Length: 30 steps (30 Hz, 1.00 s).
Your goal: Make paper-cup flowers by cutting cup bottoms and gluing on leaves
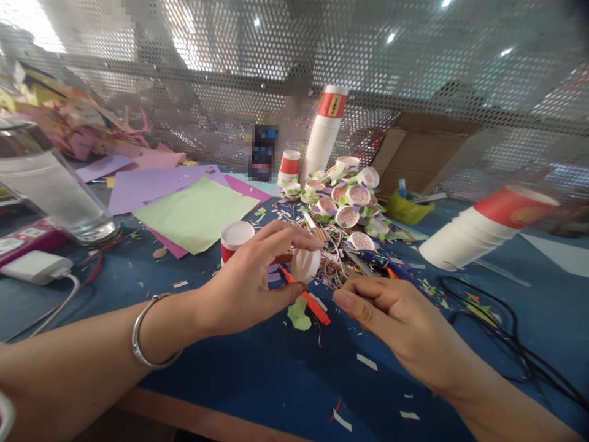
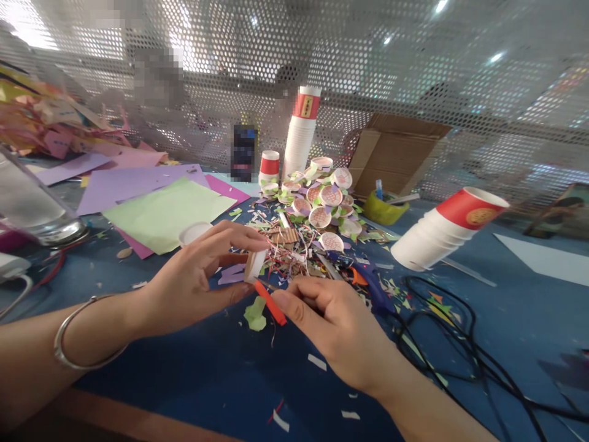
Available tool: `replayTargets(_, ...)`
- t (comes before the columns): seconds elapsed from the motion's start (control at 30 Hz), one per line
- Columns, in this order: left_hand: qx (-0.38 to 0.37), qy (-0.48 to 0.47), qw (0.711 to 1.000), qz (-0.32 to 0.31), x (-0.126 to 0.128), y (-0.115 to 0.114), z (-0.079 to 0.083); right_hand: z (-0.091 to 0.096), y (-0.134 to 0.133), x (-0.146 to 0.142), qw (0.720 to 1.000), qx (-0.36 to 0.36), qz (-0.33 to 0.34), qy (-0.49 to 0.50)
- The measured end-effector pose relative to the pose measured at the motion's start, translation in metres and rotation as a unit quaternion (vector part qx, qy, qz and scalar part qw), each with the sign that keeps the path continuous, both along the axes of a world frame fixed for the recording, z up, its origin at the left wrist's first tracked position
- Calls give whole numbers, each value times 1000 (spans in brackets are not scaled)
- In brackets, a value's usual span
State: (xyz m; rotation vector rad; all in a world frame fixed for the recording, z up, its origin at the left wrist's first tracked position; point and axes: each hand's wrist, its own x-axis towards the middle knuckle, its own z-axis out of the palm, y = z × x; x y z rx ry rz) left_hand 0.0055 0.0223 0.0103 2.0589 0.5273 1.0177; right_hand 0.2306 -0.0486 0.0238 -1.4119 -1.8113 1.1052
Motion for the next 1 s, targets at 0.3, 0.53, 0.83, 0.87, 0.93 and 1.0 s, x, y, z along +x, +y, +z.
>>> replayTargets(0.3,-122,-2,992,0,0,4,-3,1,-2,4,997,-15,-35,60)
replayTargets(0.53,-382,14,914,-135,9,0,2,-3,-2,-3,990,101,-94,38)
replayTargets(0.83,-357,70,922,-131,11,-14,5,-14,-2,-4,976,178,-113,-44)
replayTargets(0.87,-340,84,928,-127,11,-15,5,-14,-2,-4,977,176,-115,-47)
replayTargets(0.93,-300,120,940,-108,10,-19,5,-14,-2,-5,977,172,-117,-46)
replayTargets(1.0,-250,157,953,-72,10,-22,4,-13,-2,-7,979,160,-117,-37)
